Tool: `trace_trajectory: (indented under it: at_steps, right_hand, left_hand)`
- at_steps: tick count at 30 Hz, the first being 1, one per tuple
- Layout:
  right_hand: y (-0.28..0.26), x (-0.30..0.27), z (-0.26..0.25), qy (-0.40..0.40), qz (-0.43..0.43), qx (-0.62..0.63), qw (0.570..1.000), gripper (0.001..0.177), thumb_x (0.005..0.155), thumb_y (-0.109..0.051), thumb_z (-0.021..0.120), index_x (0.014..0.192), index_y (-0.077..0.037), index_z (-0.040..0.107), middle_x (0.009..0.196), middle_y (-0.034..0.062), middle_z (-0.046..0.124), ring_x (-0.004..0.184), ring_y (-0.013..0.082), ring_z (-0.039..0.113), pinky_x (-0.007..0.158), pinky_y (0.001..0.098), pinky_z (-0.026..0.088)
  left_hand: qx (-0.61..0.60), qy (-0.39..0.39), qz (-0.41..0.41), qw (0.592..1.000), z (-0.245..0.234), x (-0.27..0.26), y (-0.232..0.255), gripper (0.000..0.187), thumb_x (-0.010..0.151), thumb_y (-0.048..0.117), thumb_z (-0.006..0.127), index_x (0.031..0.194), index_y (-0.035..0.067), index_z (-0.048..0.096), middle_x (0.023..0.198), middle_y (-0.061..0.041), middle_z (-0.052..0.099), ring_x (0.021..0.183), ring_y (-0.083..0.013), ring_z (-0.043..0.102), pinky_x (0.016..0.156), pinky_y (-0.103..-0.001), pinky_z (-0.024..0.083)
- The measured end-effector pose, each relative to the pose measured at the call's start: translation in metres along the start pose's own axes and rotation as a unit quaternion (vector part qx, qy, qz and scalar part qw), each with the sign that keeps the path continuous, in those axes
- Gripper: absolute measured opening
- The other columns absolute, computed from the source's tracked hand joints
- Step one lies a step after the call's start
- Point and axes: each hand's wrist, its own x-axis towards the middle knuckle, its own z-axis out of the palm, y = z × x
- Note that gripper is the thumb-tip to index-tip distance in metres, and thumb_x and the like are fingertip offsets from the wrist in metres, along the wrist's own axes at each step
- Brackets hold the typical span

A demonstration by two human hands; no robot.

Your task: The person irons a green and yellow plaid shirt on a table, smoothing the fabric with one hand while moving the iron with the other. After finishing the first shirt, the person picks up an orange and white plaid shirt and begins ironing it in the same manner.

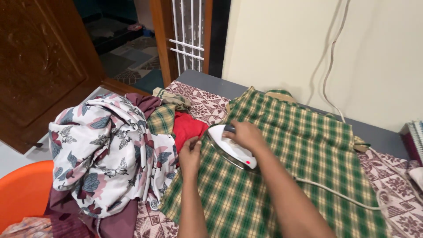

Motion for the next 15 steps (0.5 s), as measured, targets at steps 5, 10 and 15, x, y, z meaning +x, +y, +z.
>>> trace_trajectory:
  at_steps: [5,10,15]
  right_hand:
    - [-0.009,-0.020,0.008,0.021,-0.076,0.024,0.997,0.060,0.079,-0.061,0.075,0.113,-0.012,0.070,0.096,0.0198,0.074,0.092,0.0393,0.072,0.082,0.0503,0.056]
    - [-0.044,-0.080,0.008,-0.032,-0.108,0.047,0.992,0.056,0.080,-0.057,0.075,0.113,-0.012,0.069,0.094,0.0187,0.075,0.092,0.0388,0.072,0.082,0.0506,0.055]
    - [-0.087,-0.122,0.008,-0.045,-0.156,0.084,0.983,0.050,0.078,-0.052,0.077,0.111,-0.015,0.070,0.094,0.0178,0.074,0.095,0.0401,0.070,0.082,0.0538,0.052]
  left_hand:
    - [0.061,-0.008,0.045,0.997,-0.009,-0.012,0.032,0.034,0.092,0.023,0.066,0.119,0.002,0.072,0.102,-0.015,0.078,0.091,-0.0218,0.074,0.083,-0.034,0.056]
    - [-0.032,-0.025,0.016,0.999,-0.047,-0.029,0.056,0.033,0.098,0.025,0.063,0.119,0.002,0.073,0.099,-0.011,0.077,0.089,-0.0178,0.067,0.081,-0.031,0.053]
    - [0.001,-0.049,0.002,0.999,-0.111,-0.051,0.053,0.037,0.100,0.030,0.059,0.121,0.002,0.072,0.099,-0.008,0.075,0.090,-0.0146,0.066,0.082,-0.028,0.051]
